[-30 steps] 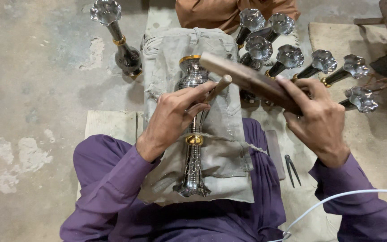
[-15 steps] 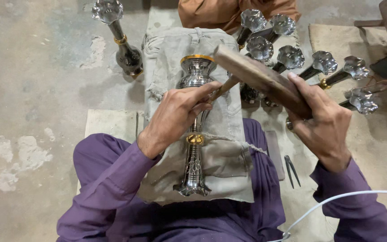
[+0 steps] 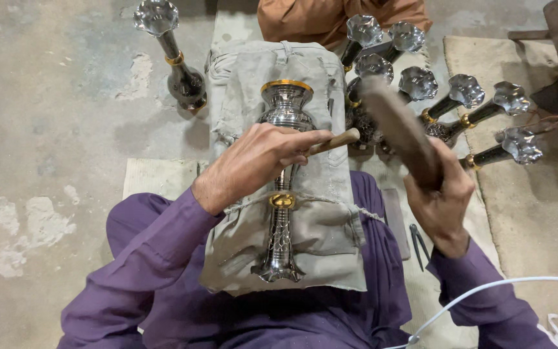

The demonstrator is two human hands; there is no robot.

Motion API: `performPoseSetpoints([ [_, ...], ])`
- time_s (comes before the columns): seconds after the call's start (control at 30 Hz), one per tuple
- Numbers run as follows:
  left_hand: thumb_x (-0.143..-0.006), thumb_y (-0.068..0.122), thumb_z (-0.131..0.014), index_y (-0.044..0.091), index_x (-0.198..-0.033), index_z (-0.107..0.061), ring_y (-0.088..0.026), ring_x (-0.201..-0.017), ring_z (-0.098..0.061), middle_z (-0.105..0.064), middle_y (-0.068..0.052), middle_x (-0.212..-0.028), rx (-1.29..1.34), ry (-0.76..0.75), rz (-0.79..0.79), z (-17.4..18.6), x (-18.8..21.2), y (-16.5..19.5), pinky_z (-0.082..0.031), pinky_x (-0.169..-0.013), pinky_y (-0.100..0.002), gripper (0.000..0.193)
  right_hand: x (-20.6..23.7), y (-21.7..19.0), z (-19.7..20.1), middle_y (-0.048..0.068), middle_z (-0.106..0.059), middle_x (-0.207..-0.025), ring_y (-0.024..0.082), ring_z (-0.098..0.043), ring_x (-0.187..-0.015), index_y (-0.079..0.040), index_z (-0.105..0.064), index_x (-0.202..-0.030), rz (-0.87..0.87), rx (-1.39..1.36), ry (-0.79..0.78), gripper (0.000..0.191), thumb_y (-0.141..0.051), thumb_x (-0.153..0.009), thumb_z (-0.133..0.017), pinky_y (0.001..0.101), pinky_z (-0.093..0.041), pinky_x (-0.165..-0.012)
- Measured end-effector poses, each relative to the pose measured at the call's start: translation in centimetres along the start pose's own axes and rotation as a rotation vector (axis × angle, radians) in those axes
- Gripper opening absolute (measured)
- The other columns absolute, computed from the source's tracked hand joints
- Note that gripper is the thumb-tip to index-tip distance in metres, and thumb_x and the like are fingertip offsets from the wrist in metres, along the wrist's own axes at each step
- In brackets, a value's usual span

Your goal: The person sits on the floor with a silver vase resting on a cloth cushion on their lap, holding a wooden punch against the vase surface and striking it with a wooden mallet to shape and decorate the metal. They reposition the punch repeatedly around the vase body and neck while hammering.

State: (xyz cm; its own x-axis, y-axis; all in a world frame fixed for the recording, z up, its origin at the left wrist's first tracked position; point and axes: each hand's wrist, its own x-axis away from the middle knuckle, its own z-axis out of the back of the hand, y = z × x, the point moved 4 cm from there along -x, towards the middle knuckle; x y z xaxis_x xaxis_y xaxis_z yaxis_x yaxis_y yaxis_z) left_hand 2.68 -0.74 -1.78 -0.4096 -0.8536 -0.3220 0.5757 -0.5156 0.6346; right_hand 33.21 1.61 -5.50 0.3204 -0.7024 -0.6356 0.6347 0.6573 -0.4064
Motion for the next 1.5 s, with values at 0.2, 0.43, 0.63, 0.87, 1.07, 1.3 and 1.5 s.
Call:
performPoseSetpoints([
  [0.2,-0.090,0.007,-0.067,0.019,-0.135,-0.067,-0.021,-0.076,-0.076,-0.078,-0.009,-0.097,0.015,-0.048,-0.114,0.1,-0.7,-0.1,-0.058,-0.067,-0.039,0.047,2.3,-0.6,-0.9,0.019,-0.071,-0.107,0.029,-0.072,-0.090,-0.005,-0.058,-0.134,0.007,0.139,0.028,0.047,0.003,-0.089,-0.070,0.0393,-0.058,-0.081],
  [0.43,-0.090,0.014,-0.069,0.022,-0.132,-0.069,-0.026,-0.071,-0.071,-0.078,-0.007,-0.090,-0.030,-0.199,-0.155,0.6,-1.2,0.3,-0.055,-0.062,-0.043,0.043,3.9,0.6,-2.4,0.014,-0.068,-0.094,0.022,-0.068,-0.077,-0.004,-0.054,-0.120,0.103,-0.054,0.089,0.030,0.004,-0.095,-0.068,0.0339,-0.057,-0.070],
  [0.63,-0.092,0.008,-0.060,0.029,-0.142,-0.064,-0.027,-0.072,-0.071,-0.076,-0.009,-0.085,-0.184,-0.309,-0.208,0.4,-1.6,0.5,-0.055,-0.065,-0.042,0.054,4.8,1.5,-2.6,0.018,-0.068,-0.101,0.027,-0.069,-0.083,-0.003,-0.049,-0.126,0.154,0.053,0.090,0.043,0.005,-0.092,-0.073,0.0356,-0.054,-0.069],
  [0.87,-0.092,0.012,-0.063,0.019,-0.132,-0.067,-0.029,-0.084,-0.073,-0.077,-0.006,-0.109,-0.191,-0.288,-0.362,0.7,-1.0,0.8,-0.056,-0.066,-0.042,0.041,4.1,0.7,-2.4,0.021,-0.066,-0.106,0.031,-0.068,-0.086,-0.004,-0.046,-0.128,0.213,-0.053,0.135,0.051,0.002,-0.082,-0.069,0.0399,-0.056,-0.072],
  [1.07,-0.092,0.011,-0.065,0.023,-0.139,-0.064,-0.026,-0.085,-0.074,-0.078,-0.005,-0.112,-0.074,-0.205,-0.306,1.1,-0.2,-0.5,-0.058,-0.070,-0.040,0.048,3.3,0.3,-1.5,0.017,-0.065,-0.102,0.026,-0.068,-0.086,-0.006,-0.049,-0.126,0.167,-0.004,0.096,0.043,0.009,-0.093,-0.071,0.0383,-0.056,-0.074],
  [1.3,-0.091,0.012,-0.074,0.020,-0.142,-0.060,-0.023,-0.091,-0.077,-0.078,-0.009,-0.110,0.144,-0.008,-0.106,0.9,1.2,-1.9,-0.060,-0.076,-0.039,0.053,0.4,1.7,0.6,0.009,-0.065,-0.103,0.018,-0.071,-0.091,-0.003,-0.044,-0.132,0.006,-0.288,0.017,0.036,0.001,-0.104,-0.066,0.0318,-0.064,-0.081],
  [1.5,-0.088,0.010,-0.076,0.019,-0.141,-0.060,-0.023,-0.092,-0.078,-0.077,-0.009,-0.108,0.186,0.028,-0.080,0.6,1.4,-2.1,-0.062,-0.077,-0.038,0.056,-2.8,-2.0,3.9,0.024,-0.061,-0.106,0.032,-0.066,-0.091,0.005,-0.052,-0.137,0.265,0.200,-0.054,0.060,0.000,-0.084,-0.079,0.0421,-0.056,-0.079],
])
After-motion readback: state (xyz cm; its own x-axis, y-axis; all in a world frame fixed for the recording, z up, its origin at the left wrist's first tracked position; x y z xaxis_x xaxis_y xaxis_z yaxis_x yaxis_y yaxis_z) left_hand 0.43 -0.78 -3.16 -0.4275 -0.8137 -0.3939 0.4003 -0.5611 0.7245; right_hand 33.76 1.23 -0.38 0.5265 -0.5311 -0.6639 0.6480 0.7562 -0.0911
